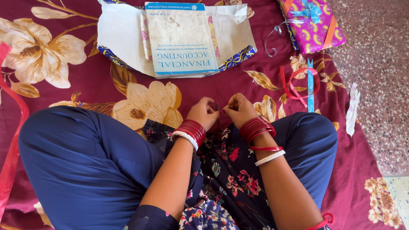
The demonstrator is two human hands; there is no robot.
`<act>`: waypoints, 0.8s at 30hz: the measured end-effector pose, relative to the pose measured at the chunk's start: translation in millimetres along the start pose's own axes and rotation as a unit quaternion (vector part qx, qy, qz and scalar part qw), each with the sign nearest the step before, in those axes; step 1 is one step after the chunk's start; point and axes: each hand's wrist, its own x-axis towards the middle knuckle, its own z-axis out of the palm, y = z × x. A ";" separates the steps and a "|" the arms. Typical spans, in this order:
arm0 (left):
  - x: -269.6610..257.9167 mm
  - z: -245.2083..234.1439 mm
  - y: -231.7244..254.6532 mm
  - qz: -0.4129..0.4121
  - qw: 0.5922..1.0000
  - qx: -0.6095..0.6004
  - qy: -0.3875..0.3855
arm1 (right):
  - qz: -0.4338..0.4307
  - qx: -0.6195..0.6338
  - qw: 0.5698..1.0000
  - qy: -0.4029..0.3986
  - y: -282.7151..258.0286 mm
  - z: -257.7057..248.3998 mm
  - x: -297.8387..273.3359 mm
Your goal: The person wraps a book with yellow floral paper, smoothing the edges and folding the paper around the cover. They then flip the book over and continue wrapping the other side, using tape to secure the paper. The person also handles a roll of tape and a small knife to cut it.
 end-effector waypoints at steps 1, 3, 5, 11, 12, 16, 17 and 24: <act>1.9 -1.3 -1.1 0.000 1.000 -0.001 -0.014 | 0.019 0.007 1.000 -0.007 8.0 -0.1 3.7; 5.9 -3.7 -2.2 0.002 0.999 -0.001 -0.043 | 0.057 0.021 0.998 -0.020 23.8 -0.8 15.2; 9.2 -3.1 -1.2 -0.002 0.998 0.047 -0.042 | 0.085 0.033 0.995 -0.046 38.1 2.0 28.0; 28.4 -5.4 -1.0 -0.057 0.988 0.125 -0.066 | 0.198 0.071 0.972 -0.102 62.1 10.1 52.8; 31.7 -7.2 -0.8 -0.072 0.987 0.123 -0.074 | 0.226 0.104 0.962 -0.110 62.2 12.4 55.4; 40.4 -8.7 0.0 -0.067 0.984 0.136 -0.094 | 0.267 0.111 0.952 -0.098 62.6 18.5 61.2; 41.2 -8.0 0.2 -0.064 0.984 0.138 -0.093 | 0.273 0.122 0.949 -0.098 63.1 18.8 62.8; 41.8 -9.3 6.5 -0.075 0.976 0.185 -0.091 | 0.290 0.109 0.944 -0.117 61.6 17.2 67.7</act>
